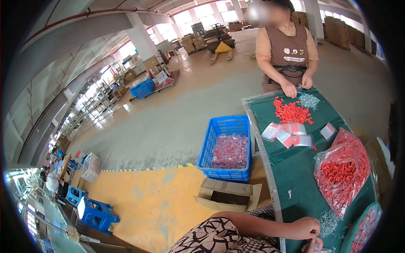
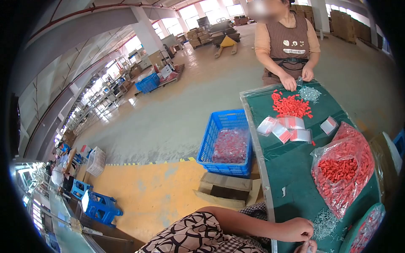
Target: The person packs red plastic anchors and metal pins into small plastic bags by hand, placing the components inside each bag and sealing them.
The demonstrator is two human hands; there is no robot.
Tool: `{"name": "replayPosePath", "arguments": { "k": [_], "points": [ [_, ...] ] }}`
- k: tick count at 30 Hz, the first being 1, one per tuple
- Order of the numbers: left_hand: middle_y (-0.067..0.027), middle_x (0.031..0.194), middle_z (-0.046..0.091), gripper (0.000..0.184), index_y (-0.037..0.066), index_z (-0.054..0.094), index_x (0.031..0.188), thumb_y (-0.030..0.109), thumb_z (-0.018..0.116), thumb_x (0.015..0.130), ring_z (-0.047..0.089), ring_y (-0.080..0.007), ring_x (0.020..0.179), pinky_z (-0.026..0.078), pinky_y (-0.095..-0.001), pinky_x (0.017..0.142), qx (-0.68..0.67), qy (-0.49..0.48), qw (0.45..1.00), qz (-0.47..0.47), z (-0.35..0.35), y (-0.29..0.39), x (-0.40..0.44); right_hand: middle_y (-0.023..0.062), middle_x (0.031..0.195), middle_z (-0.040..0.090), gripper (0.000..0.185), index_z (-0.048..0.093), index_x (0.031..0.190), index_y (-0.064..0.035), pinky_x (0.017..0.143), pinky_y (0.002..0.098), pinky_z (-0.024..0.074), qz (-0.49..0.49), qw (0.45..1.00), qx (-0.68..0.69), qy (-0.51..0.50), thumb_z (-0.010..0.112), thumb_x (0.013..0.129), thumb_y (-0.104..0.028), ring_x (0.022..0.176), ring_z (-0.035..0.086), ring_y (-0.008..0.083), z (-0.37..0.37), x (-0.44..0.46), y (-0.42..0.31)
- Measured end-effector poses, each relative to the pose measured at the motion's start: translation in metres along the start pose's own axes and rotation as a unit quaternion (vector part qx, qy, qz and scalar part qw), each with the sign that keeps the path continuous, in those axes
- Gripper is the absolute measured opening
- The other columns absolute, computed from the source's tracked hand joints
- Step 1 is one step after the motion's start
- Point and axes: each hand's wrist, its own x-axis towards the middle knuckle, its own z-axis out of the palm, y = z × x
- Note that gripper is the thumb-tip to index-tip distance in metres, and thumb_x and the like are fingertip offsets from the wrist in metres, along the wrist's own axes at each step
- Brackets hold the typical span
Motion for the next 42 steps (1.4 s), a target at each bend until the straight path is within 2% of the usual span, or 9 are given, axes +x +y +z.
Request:
{"name": "replayPosePath", "arguments": {
  "k": [8, 12, 23, 27, 30, 33, 39, 42],
  "points": [
    [-0.0082, 0.069, 0.054, 0.007, 0.002, 0.058, 0.07, 0.005, 0.064, 0.07, 0.057, -0.0259, 0.072, 0.043, -0.038, 0.062, -0.003, 0.004, 1.0, -0.011, -0.003, 0.001, 0.0, 0.0003, 0.07, 0.054, 0.018, 0.056, 0.101, -0.0032, 0.054, 0.02, 0.0358, -0.007, 0.999, 0.002, 0.036, 0.062, 0.092, -0.017, 0.059, 0.046, 0.0068, -0.001, 0.001, 0.001],
    [-0.0086, 0.068, 0.055, 0.008, 0.001, 0.058, 0.069, 0.005, 0.064, 0.07, 0.057, -0.0261, 0.072, 0.044, -0.0383, 0.062, -0.017, -0.012, 0.999, -0.045, -0.005, 0.007, 0.001, -0.0007, 0.068, 0.053, 0.017, 0.056, 0.099, -0.0034, 0.053, 0.0199, 0.0352, -0.009, 1.0, -0.003, 0.015, 0.062, 0.092, -0.018, 0.058, 0.045, 0.0064, -0.002, 0.003, -0.001],
    [-0.0103, 0.067, 0.054, 0.011, 0.0, 0.054, 0.066, 0.005, 0.061, 0.073, 0.057, -0.0273, 0.073, 0.045, -0.0389, 0.063, -0.006, 0.006, 1.0, -0.013, 0.001, -0.001, 0.001, -0.0006, 0.067, 0.052, 0.019, 0.057, 0.098, -0.0044, 0.053, 0.0195, 0.0344, 0.005, 1.0, -0.01, -0.008, 0.063, 0.092, -0.021, 0.058, 0.044, 0.0063, -0.002, 0.002, -0.003],
    [-0.0107, 0.07, 0.054, 0.012, 0.0, 0.053, 0.067, 0.006, 0.061, 0.075, 0.058, -0.0273, 0.07, 0.045, -0.0389, 0.061, -0.007, 0.028, 1.0, -0.007, -0.003, 0.003, 0.001, -0.0002, 0.067, 0.052, 0.019, 0.057, 0.1, -0.004, 0.052, 0.0193, 0.0345, -0.001, 1.0, -0.003, 0.019, 0.064, 0.091, -0.02, 0.057, 0.044, 0.0063, -0.003, 0.003, 0.001],
    [-0.0101, 0.072, 0.054, 0.011, 0.0, 0.053, 0.069, 0.005, 0.061, 0.075, 0.058, -0.0269, 0.069, 0.046, -0.0385, 0.061, -0.058, 0.017, 0.995, -0.075, -0.009, 0.007, 0.002, 0.0, 0.066, 0.052, 0.019, 0.057, 0.1, -0.0036, 0.051, 0.0194, 0.0349, -0.015, 0.998, -0.011, 0.057, 0.065, 0.09, -0.018, 0.056, 0.045, 0.0064, -0.001, 0.004, 0.002],
    [-0.0104, 0.071, 0.054, 0.007, 0.001, 0.057, 0.07, 0.003, 0.063, 0.072, 0.058, -0.0277, 0.068, 0.045, -0.0385, 0.059, -0.008, 0.032, 0.999, -0.025, -0.007, 0.0, 0.002, -0.0001, 0.064, 0.052, 0.019, 0.057, 0.101, -0.0033, 0.051, 0.0196, 0.0354, -0.012, 0.998, -0.014, 0.063, 0.064, 0.09, -0.017, 0.056, 0.045, 0.0066, -0.004, 0.006, 0.004],
    [-0.0081, 0.072, 0.054, 0.008, 0.001, 0.059, 0.072, 0.006, 0.064, 0.072, 0.058, -0.0257, 0.069, 0.044, -0.037, 0.06, 0.008, -0.012, 1.0, -0.018, -0.011, -0.002, 0.0, -0.0005, 0.062, 0.051, 0.019, 0.057, 0.1, -0.0036, 0.051, 0.0198, 0.0358, -0.009, 0.999, -0.021, 0.041, 0.064, 0.091, -0.018, 0.056, 0.045, 0.0071, -0.003, 0.006, 0.004],
    [-0.0082, 0.072, 0.054, 0.008, 0.001, 0.059, 0.072, 0.006, 0.064, 0.072, 0.058, -0.0256, 0.068, 0.044, -0.0372, 0.06, -0.011, -0.003, 0.999, -0.038, -0.011, 0.003, -0.002, -0.0004, 0.063, 0.051, 0.018, 0.058, 0.1, -0.0038, 0.051, 0.0201, 0.0356, -0.004, 0.999, -0.037, 0.039, 0.064, 0.091, -0.018, 0.056, 0.045, 0.0072, -0.003, 0.004, 0.002]
  ]
}}
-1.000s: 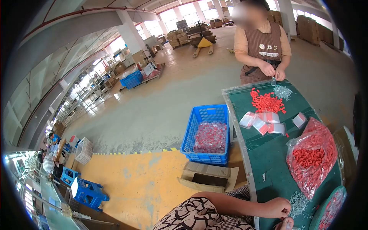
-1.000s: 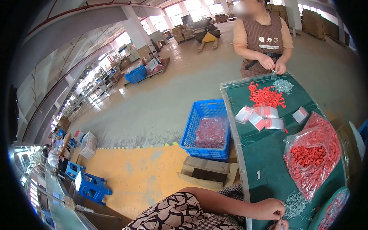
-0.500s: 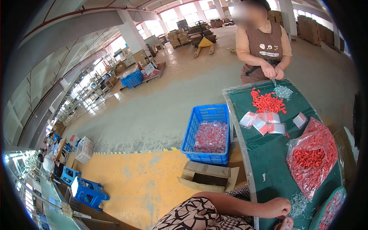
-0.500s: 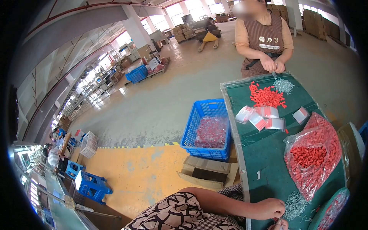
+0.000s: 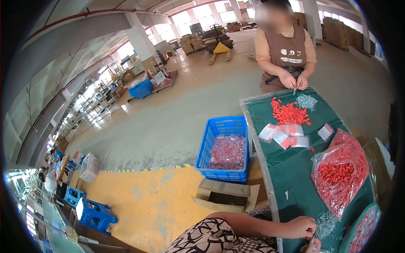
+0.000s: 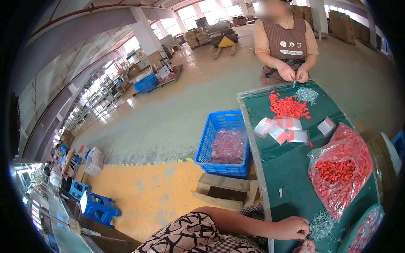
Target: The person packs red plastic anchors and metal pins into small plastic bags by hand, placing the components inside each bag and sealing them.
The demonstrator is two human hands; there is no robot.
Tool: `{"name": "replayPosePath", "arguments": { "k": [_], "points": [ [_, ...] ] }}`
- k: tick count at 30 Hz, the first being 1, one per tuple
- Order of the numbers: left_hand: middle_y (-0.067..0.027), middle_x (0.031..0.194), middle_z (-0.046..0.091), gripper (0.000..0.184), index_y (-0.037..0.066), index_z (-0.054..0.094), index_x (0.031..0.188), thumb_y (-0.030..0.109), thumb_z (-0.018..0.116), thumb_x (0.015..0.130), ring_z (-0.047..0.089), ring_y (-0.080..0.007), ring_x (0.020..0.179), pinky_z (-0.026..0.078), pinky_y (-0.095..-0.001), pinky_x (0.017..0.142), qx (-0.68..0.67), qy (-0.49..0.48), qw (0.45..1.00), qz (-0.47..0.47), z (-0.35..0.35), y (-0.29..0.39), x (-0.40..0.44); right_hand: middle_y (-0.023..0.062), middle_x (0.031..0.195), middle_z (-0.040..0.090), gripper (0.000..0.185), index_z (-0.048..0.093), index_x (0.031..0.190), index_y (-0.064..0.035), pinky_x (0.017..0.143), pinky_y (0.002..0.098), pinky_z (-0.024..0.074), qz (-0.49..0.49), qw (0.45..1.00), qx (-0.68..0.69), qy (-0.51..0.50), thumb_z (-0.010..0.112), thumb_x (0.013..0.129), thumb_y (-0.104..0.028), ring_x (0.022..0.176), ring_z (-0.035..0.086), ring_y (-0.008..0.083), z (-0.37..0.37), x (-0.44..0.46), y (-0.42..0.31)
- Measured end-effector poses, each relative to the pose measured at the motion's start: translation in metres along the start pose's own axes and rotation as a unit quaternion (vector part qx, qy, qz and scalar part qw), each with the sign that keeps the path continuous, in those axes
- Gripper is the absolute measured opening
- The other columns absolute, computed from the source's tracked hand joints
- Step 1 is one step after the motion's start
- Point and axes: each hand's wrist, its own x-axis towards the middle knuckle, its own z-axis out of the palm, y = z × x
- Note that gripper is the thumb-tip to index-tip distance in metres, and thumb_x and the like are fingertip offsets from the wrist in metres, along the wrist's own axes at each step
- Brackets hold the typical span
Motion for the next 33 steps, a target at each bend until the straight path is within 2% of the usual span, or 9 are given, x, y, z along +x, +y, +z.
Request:
{"name": "replayPosePath", "arguments": {
  "k": [15, 18, 23, 27, 33],
  "points": [
    [-0.0095, 0.072, 0.053, 0.011, 0.001, 0.054, 0.069, 0.006, 0.062, 0.074, 0.057, -0.0276, 0.071, 0.044, -0.0383, 0.063, 0.03, 0.006, 0.999, 0.039, 0.008, -0.008, 0.0, -0.002, 0.063, 0.048, 0.015, 0.058, 0.099, -0.0052, 0.051, 0.0209, 0.0327, -0.002, 0.999, -0.023, -0.033, 0.061, 0.093, -0.019, 0.055, 0.042, 0.0062, 0.002, -0.003, -0.005],
    [-0.0099, 0.073, 0.053, 0.011, 0.001, 0.054, 0.069, 0.005, 0.062, 0.075, 0.057, -0.0278, 0.069, 0.044, -0.0386, 0.062, -0.056, 0.003, 0.998, -0.031, 0.001, 0.0, -0.001, -0.0019, 0.064, 0.049, 0.015, 0.058, 0.099, -0.0053, 0.051, 0.0202, 0.0329, -0.001, 1.0, -0.011, -0.023, 0.061, 0.093, -0.019, 0.056, 0.042, 0.0062, 0.0, -0.002, -0.003],
    [-0.0093, 0.073, 0.053, 0.009, 0.001, 0.056, 0.071, 0.005, 0.062, 0.076, 0.057, -0.0265, 0.068, 0.044, -0.0381, 0.061, 0.025, 0.011, 0.999, 0.021, -0.001, -0.007, 0.0, -0.0007, 0.066, 0.052, 0.015, 0.058, 0.099, -0.0042, 0.051, 0.0188, 0.034, 0.021, 1.0, 0.016, 0.015, 0.062, 0.092, -0.017, 0.056, 0.044, 0.0068, 0.0, 0.0, 0.005],
    [-0.0092, 0.074, 0.054, 0.007, 0.001, 0.057, 0.073, 0.005, 0.063, 0.076, 0.057, -0.0259, 0.068, 0.044, -0.0374, 0.061, 0.019, 0.013, 0.999, 0.045, 0.01, -0.016, -0.001, 0.0001, 0.067, 0.054, 0.015, 0.059, 0.1, -0.0031, 0.051, 0.0188, 0.0345, 0.002, 1.0, 0.013, -0.027, 0.062, 0.092, -0.016, 0.056, 0.044, 0.007, 0.005, -0.001, 0.001],
    [-0.0091, 0.074, 0.054, 0.008, 0.001, 0.058, 0.073, 0.006, 0.064, 0.075, 0.056, -0.0248, 0.066, 0.043, -0.0366, 0.059, -0.025, 0.011, 1.0, -0.01, 0.004, -0.008, -0.002, 0.0, 0.068, 0.054, 0.017, 0.059, 0.101, -0.0016, 0.052, 0.0195, 0.0346, 0.019, 1.0, 0.012, -0.017, 0.06, 0.093, -0.017, 0.059, 0.045, 0.0067, -0.001, 0.002, 0.001]
  ]
}}
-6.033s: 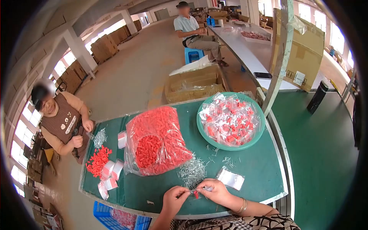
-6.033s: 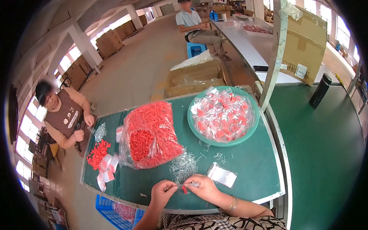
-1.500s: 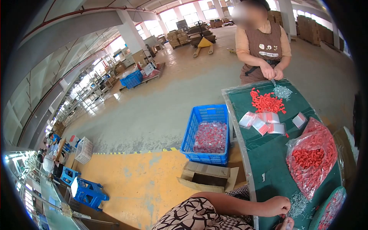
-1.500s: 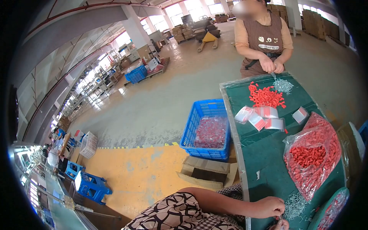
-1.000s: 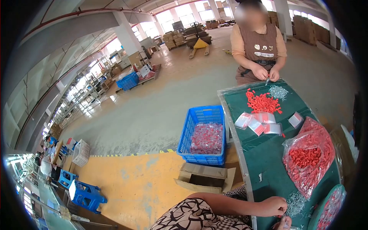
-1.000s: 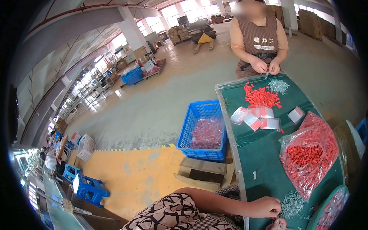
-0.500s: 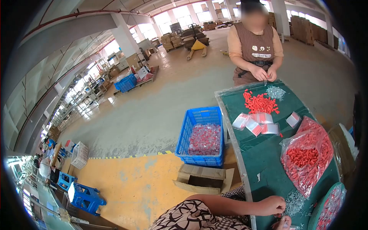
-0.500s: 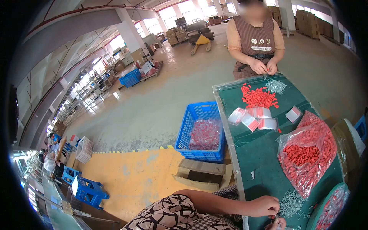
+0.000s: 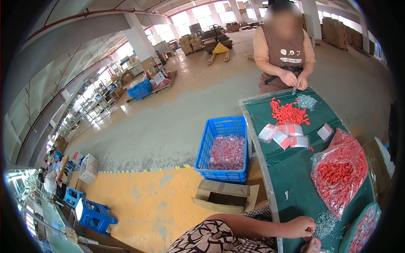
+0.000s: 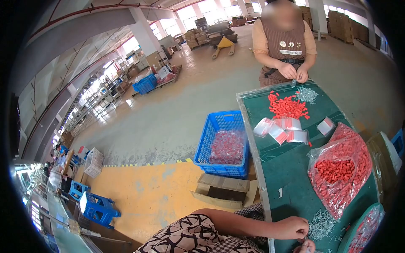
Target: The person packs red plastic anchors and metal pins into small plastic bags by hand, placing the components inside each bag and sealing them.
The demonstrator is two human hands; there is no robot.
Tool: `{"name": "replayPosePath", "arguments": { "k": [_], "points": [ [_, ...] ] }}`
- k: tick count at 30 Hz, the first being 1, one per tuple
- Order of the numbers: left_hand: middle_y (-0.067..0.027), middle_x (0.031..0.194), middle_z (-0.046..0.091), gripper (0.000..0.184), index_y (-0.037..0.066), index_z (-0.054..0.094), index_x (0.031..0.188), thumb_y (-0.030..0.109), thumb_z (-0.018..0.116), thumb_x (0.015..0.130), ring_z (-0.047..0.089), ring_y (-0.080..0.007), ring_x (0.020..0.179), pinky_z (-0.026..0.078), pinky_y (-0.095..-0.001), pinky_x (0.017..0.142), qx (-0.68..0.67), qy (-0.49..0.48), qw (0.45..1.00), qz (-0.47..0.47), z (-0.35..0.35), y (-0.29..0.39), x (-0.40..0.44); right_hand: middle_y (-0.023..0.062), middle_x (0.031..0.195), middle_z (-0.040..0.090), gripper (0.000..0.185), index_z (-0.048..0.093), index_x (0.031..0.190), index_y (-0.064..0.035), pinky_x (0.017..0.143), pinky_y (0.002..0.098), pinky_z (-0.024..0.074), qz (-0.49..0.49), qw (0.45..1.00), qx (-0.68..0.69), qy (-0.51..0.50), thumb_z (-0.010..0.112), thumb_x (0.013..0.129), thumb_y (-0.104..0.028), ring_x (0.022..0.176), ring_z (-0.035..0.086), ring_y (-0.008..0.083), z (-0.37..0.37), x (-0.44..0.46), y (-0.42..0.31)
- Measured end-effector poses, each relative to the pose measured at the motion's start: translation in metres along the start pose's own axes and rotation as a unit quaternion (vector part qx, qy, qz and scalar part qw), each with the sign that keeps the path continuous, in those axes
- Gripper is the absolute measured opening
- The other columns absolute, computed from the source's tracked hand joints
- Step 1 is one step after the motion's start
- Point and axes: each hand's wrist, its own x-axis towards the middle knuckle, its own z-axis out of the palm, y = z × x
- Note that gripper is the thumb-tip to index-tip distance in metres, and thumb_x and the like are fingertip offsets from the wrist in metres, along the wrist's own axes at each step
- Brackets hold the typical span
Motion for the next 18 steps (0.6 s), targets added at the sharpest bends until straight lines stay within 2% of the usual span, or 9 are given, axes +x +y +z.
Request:
{"name": "replayPosePath", "arguments": {
  "k": [5, 9, 15, 17, 18],
  "points": [
    [-0.009, 0.073, 0.054, 0.008, 0.001, 0.058, 0.072, 0.006, 0.064, 0.074, 0.056, -0.024, 0.066, 0.043, -0.0355, 0.058, 0.034, 0.009, 0.999, 0.035, 0.001, -0.007, 0.002, 0.001, 0.067, 0.054, 0.02, 0.058, 0.103, 0.0011, 0.056, 0.0203, 0.0368, -0.041, 0.998, 0.041, 0.008, 0.06, 0.093, -0.017, 0.059, 0.047, 0.0079, 0.013, -0.004, -0.013],
    [-0.0093, 0.072, 0.054, 0.008, 0.001, 0.058, 0.072, 0.006, 0.064, 0.074, 0.056, -0.025, 0.066, 0.043, -0.0358, 0.058, 0.018, -0.009, 1.0, 0.024, -0.001, 0.004, 0.0, 0.0004, 0.067, 0.054, 0.019, 0.059, 0.102, -0.0002, 0.054, 0.0203, 0.0357, -0.028, 0.999, 0.021, -0.001, 0.06, 0.093, -0.017, 0.059, 0.046, 0.0074, 0.004, -0.004, -0.006],
    [-0.0101, 0.074, 0.056, 0.01, 0.002, 0.059, 0.073, 0.01, 0.064, 0.075, 0.058, -0.0282, 0.071, 0.046, -0.0384, 0.063, 0.042, -0.008, 0.997, 0.07, -0.001, -0.001, 0.001, -0.0004, 0.068, 0.054, 0.018, 0.06, 0.101, -0.0021, 0.052, 0.0204, 0.0344, -0.003, 1.0, -0.007, 0.0, 0.06, 0.093, -0.019, 0.059, 0.045, 0.007, 0.002, -0.003, -0.003],
    [-0.0104, 0.076, 0.058, 0.009, 0.003, 0.06, 0.074, 0.011, 0.064, 0.075, 0.06, -0.0286, 0.074, 0.047, -0.0379, 0.065, 0.071, 0.005, 0.997, 0.035, -0.004, 0.001, -0.002, -0.0002, 0.067, 0.054, 0.019, 0.06, 0.101, -0.0026, 0.052, 0.0205, 0.0345, 0.025, 0.999, -0.01, 0.036, 0.06, 0.093, -0.019, 0.057, 0.044, 0.0073, 0.006, -0.006, -0.003],
    [-0.0106, 0.077, 0.059, 0.009, 0.003, 0.061, 0.074, 0.011, 0.064, 0.076, 0.06, -0.0288, 0.076, 0.047, -0.0376, 0.066, 0.071, -0.016, 0.997, 0.024, -0.002, 0.004, -0.003, 0.0068, 0.077, 0.062, 0.011, 0.06, 0.092, -0.0057, 0.049, 0.0234, 0.0408, -0.008, 0.997, 0.023, 0.071, 0.067, 0.084, -0.007, 0.059, 0.054, 0.0123, 0.004, 0.007, 0.013]
  ]
}}
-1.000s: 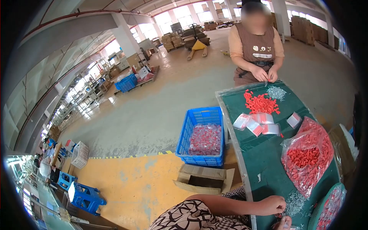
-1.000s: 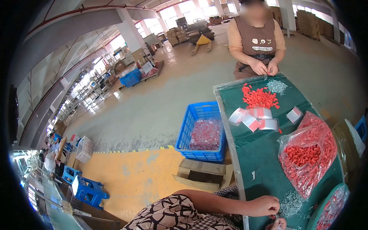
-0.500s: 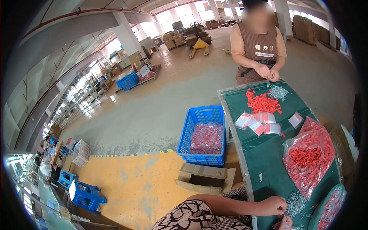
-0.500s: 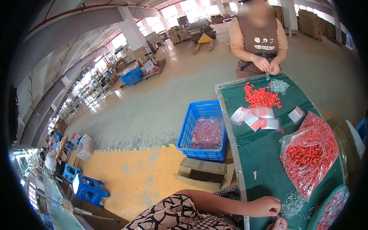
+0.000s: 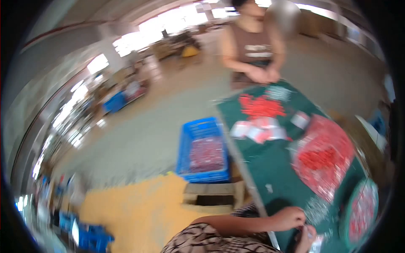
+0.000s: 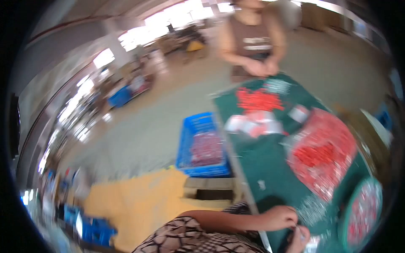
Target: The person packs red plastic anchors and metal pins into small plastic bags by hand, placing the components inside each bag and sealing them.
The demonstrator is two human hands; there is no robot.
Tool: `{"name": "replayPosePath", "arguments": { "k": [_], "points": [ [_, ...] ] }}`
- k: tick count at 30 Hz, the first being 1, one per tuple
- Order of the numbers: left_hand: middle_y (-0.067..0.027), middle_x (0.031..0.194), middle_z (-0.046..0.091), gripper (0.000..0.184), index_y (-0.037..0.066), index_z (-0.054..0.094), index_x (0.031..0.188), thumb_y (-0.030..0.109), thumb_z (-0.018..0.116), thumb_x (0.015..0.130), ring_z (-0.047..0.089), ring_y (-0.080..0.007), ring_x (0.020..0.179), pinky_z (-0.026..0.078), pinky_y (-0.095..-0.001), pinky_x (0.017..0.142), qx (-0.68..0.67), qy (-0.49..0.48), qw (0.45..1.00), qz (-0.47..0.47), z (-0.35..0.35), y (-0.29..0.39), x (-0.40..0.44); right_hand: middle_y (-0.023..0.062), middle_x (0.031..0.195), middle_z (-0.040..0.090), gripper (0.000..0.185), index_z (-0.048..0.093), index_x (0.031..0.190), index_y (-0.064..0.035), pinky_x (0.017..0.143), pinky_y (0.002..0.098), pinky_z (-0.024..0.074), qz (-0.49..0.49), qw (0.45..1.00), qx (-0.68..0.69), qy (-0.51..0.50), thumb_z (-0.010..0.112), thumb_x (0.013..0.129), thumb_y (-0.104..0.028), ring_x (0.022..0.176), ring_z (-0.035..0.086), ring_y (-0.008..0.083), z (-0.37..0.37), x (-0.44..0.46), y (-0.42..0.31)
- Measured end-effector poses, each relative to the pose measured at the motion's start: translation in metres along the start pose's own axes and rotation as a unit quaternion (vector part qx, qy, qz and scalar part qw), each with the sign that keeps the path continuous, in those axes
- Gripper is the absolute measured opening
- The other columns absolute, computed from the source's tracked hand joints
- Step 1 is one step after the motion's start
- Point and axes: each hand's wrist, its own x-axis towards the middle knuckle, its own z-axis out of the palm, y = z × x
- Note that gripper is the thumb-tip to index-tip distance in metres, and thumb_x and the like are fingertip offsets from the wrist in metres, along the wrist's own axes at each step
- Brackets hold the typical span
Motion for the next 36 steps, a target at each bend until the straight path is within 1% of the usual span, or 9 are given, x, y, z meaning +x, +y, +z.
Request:
{"name": "replayPosePath", "arguments": {
  "k": [1, 2, 4, 6, 11, 12, 16, 24, 36],
  "points": [
    [-0.0107, 0.079, 0.06, 0.009, 0.004, 0.063, 0.077, 0.014, 0.063, 0.079, 0.061, -0.0292, 0.078, 0.048, -0.0372, 0.068, 0.006, -0.022, 0.999, -0.023, -0.002, 0.001, -0.001, 0.0069, 0.082, 0.059, 0.008, 0.061, 0.086, -0.0038, 0.055, 0.0261, 0.0438, 0.01, 1.0, 0.008, 0.016, 0.068, 0.082, -0.002, 0.066, 0.055, 0.014, -0.01, -0.003, 0.016],
    [-0.0097, 0.081, 0.062, 0.01, 0.005, 0.065, 0.082, 0.015, 0.064, 0.082, 0.062, -0.0253, 0.075, 0.049, -0.0349, 0.067, 0.003, -0.014, 1.0, -0.003, -0.006, 0.0, 0.0, 0.0051, 0.082, 0.059, 0.005, 0.06, 0.086, -0.0029, 0.049, 0.0216, 0.0406, -0.089, 0.994, -0.049, -0.035, 0.065, 0.085, -0.003, 0.064, 0.052, 0.0089, 0.0, -0.006, -0.001],
    [-0.0044, 0.083, 0.064, 0.013, 0.005, 0.068, 0.096, 0.012, 0.067, 0.085, 0.06, -0.0122, 0.072, 0.049, -0.0263, 0.064, 0.001, -0.022, 0.997, -0.081, -0.017, 0.007, 0.005, 0.0053, 0.081, 0.057, 0.003, 0.062, 0.085, -0.0025, 0.049, 0.0206, 0.0405, -0.133, 0.989, -0.05, -0.038, 0.064, 0.086, -0.004, 0.063, 0.052, 0.0088, 0.0, 0.001, -0.011],
    [-0.002, 0.083, 0.064, 0.014, 0.002, 0.066, 0.1, 0.011, 0.064, 0.089, 0.058, -0.0088, 0.066, 0.048, -0.0225, 0.059, -0.126, 0.027, 0.978, -0.163, -0.011, -0.01, -0.004, 0.0065, 0.085, 0.059, 0.006, 0.062, 0.083, -0.002, 0.049, 0.0201, 0.0412, -0.143, 0.989, -0.043, 0.003, 0.064, 0.087, -0.006, 0.064, 0.052, 0.0084, -0.007, -0.003, -0.027],
    [-0.001, 0.078, 0.062, 0.011, 0.001, 0.065, 0.096, 0.008, 0.064, 0.088, 0.056, -0.0058, 0.06, 0.044, -0.0198, 0.053, -0.178, 0.018, 0.96, -0.214, -0.013, -0.035, -0.009, 0.0031, 0.083, 0.064, 0.008, 0.063, 0.088, -0.0036, 0.049, 0.0196, 0.0429, -0.099, 0.986, 0.037, 0.132, 0.063, 0.09, -0.011, 0.058, 0.053, 0.0057, -0.04, -0.003, -0.084],
    [-0.001, 0.078, 0.062, 0.01, 0.001, 0.065, 0.096, 0.008, 0.064, 0.088, 0.056, -0.0059, 0.06, 0.044, -0.0199, 0.053, -0.182, 0.02, 0.959, -0.215, -0.01, -0.037, -0.009, 0.0004, 0.078, 0.064, 0.009, 0.062, 0.091, -0.0042, 0.047, 0.0204, 0.0426, -0.155, 0.971, -0.014, 0.184, 0.064, 0.09, -0.013, 0.054, 0.052, 0.0058, -0.053, 0.006, -0.082],
    [-0.0008, 0.076, 0.06, 0.006, 0.0, 0.065, 0.091, 0.004, 0.062, 0.088, 0.054, -0.0064, 0.058, 0.044, -0.0201, 0.053, -0.19, 0.02, 0.962, -0.197, -0.007, -0.039, -0.014, 0.0007, 0.073, 0.061, 0.013, 0.062, 0.09, -0.004, 0.044, 0.0218, 0.0417, -0.164, 0.941, 0.041, 0.293, 0.067, 0.088, -0.016, 0.054, 0.053, 0.0066, -0.073, 0.016, -0.122],
    [-0.002, 0.077, 0.058, 0.004, -0.002, 0.064, 0.089, 0.001, 0.061, 0.087, 0.054, -0.0069, 0.059, 0.043, -0.0202, 0.052, -0.177, 0.006, 0.971, -0.159, -0.01, -0.044, -0.015, 0.0004, 0.07, 0.06, 0.013, 0.061, 0.089, -0.0042, 0.043, 0.0224, 0.0432, -0.173, 0.931, 0.043, 0.32, 0.066, 0.089, -0.017, 0.054, 0.054, 0.007, -0.088, 0.027, -0.141],
    [-0.0028, 0.076, 0.06, 0.005, -0.001, 0.061, 0.093, 0.002, 0.06, 0.09, 0.054, -0.0071, 0.06, 0.044, -0.0198, 0.054, -0.145, -0.014, 0.981, -0.127, -0.009, -0.055, -0.019, -0.0019, 0.062, 0.052, 0.01, 0.058, 0.092, -0.0036, 0.042, 0.0232, 0.0426, -0.242, 0.942, 0.103, 0.208, 0.058, 0.094, -0.014, 0.048, 0.048, 0.0075, -0.099, 0.036, -0.148]
  ]
}}
